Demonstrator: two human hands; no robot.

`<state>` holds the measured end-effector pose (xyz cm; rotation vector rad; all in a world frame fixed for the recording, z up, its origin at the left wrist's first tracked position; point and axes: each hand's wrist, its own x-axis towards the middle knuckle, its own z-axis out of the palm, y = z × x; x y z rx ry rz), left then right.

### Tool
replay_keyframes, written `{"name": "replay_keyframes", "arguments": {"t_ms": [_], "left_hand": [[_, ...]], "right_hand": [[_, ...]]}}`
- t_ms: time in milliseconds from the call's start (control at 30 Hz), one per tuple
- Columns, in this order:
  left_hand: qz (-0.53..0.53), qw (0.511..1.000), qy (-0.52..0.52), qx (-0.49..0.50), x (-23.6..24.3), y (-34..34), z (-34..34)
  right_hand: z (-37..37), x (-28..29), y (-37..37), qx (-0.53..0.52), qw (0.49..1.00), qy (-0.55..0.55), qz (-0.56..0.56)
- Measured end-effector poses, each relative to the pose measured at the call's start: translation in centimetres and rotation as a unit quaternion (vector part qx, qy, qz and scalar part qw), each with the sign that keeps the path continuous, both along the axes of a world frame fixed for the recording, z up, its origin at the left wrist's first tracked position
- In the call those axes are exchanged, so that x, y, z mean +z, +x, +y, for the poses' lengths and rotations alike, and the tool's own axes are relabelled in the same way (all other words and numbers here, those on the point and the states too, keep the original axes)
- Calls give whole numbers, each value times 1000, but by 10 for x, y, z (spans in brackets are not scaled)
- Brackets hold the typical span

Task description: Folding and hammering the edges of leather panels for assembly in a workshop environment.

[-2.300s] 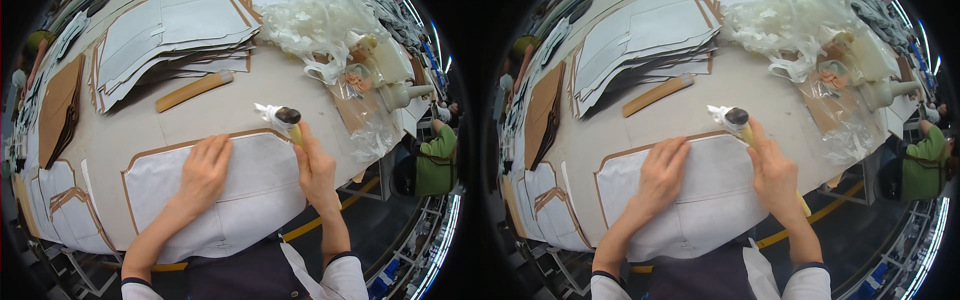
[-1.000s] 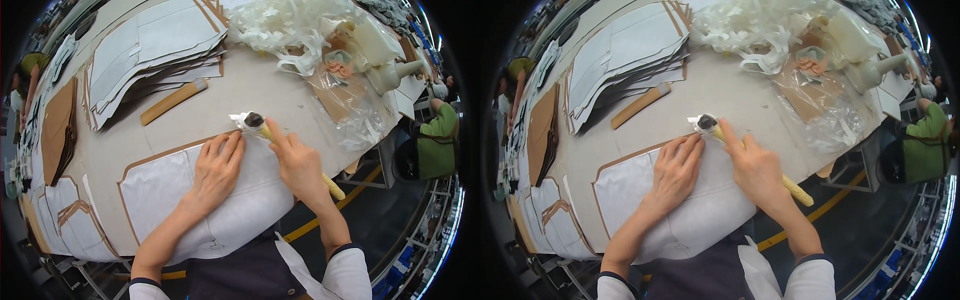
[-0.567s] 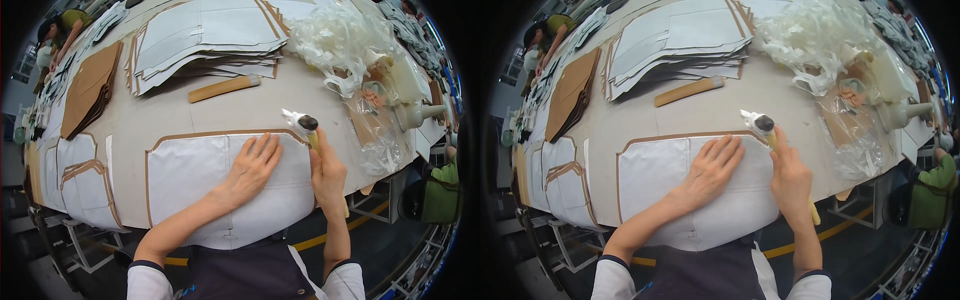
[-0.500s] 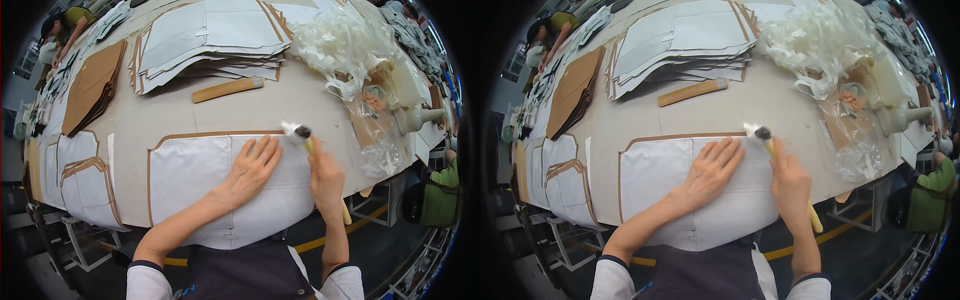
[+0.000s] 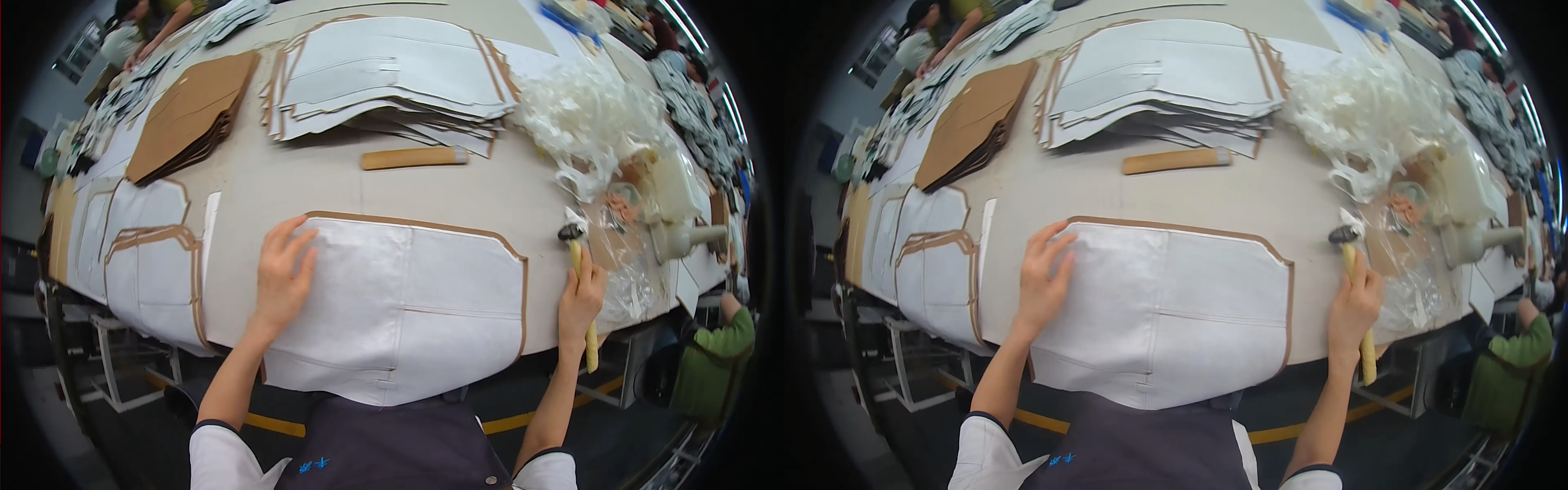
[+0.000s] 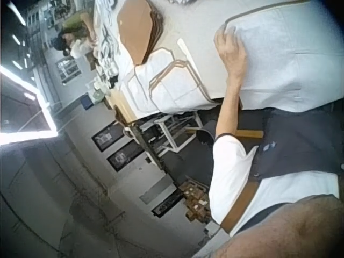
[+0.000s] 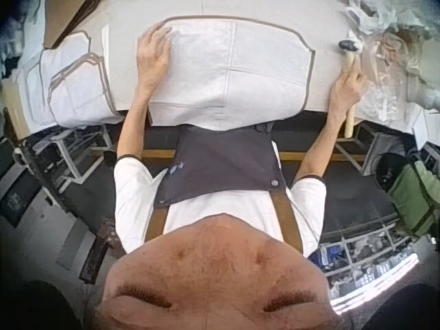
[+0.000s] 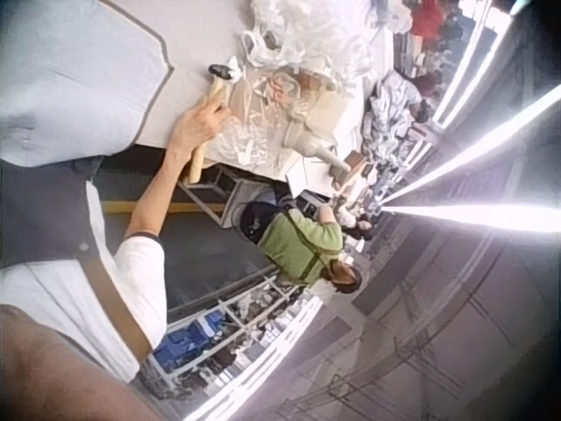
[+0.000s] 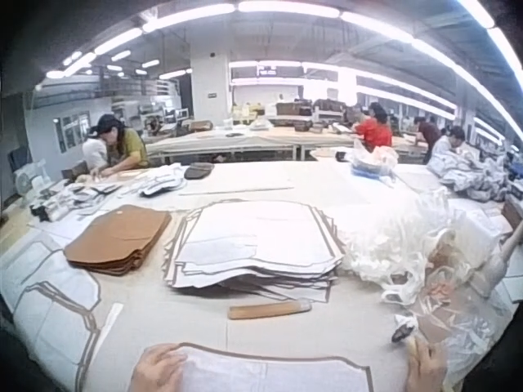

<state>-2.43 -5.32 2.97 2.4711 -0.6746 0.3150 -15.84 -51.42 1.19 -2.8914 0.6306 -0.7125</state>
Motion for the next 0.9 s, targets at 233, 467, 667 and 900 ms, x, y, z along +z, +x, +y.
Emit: {"name": "replay_keyframes", "arguments": {"t_ms": [233, 467, 667, 900], "left_hand": [[279, 877, -351, 174, -3, 6, 80], [443, 778, -422, 143, 20, 14, 78], [471, 821, -308, 96, 5, 23, 92], [418, 846, -319, 83, 0, 15, 89]], "right_hand": [[51, 9, 23, 155, 987, 51, -18], [55, 5, 39, 138, 957, 252, 36], [31, -2, 35, 139, 884, 444, 46], [40, 34, 24, 123, 823, 549, 82]]}}
